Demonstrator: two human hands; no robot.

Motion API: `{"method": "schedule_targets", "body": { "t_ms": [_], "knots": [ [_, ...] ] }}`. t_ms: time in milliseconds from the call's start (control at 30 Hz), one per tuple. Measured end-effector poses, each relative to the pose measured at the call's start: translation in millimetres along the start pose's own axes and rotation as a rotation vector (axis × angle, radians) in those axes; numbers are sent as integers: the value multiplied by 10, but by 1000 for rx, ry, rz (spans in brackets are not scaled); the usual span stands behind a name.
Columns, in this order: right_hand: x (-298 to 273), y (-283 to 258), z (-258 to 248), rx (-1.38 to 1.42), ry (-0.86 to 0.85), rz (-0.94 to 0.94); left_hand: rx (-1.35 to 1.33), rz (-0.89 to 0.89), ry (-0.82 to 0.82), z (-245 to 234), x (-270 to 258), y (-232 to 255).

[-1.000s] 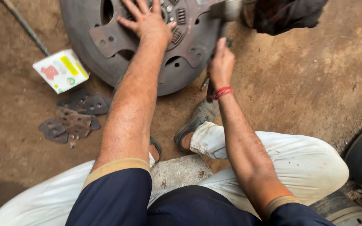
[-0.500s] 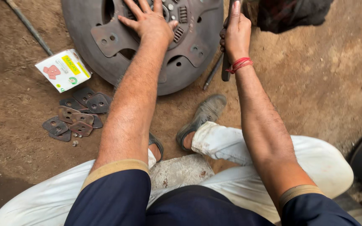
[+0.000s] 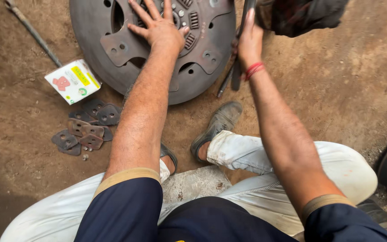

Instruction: The person sits on the ground and cleans a metal disc with a cloth. They then use a hammer to tap metal plates into place on the disc. Finally, they open a small box to retrieve a small metal pin.

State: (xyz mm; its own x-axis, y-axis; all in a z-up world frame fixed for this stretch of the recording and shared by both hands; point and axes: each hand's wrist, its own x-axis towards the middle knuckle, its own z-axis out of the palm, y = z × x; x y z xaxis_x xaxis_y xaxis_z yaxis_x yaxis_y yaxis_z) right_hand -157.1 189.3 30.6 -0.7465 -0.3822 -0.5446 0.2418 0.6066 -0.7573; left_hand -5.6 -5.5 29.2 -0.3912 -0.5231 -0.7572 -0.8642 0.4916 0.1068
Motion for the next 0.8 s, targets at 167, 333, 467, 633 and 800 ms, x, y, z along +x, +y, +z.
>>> {"method": "schedule_targets", "body": {
  "t_ms": [167,333,467,633,800],
  "knots": [
    [-766,258,-93,-131,127,82,75,51,115,-125,-115,-41],
    [-1077,333,14,-344,122,-95,103,439,312,-129,61,-363],
    [-650,169,137,-438,1,-212,41,430,286,32,69,-457],
    [193,-284,369,-418,-23,-294,-38,156,354,55,-199,-245],
    [593,-700,389,-191,-202,-177,74,75,346,19,-350,-141]
  ]
}}
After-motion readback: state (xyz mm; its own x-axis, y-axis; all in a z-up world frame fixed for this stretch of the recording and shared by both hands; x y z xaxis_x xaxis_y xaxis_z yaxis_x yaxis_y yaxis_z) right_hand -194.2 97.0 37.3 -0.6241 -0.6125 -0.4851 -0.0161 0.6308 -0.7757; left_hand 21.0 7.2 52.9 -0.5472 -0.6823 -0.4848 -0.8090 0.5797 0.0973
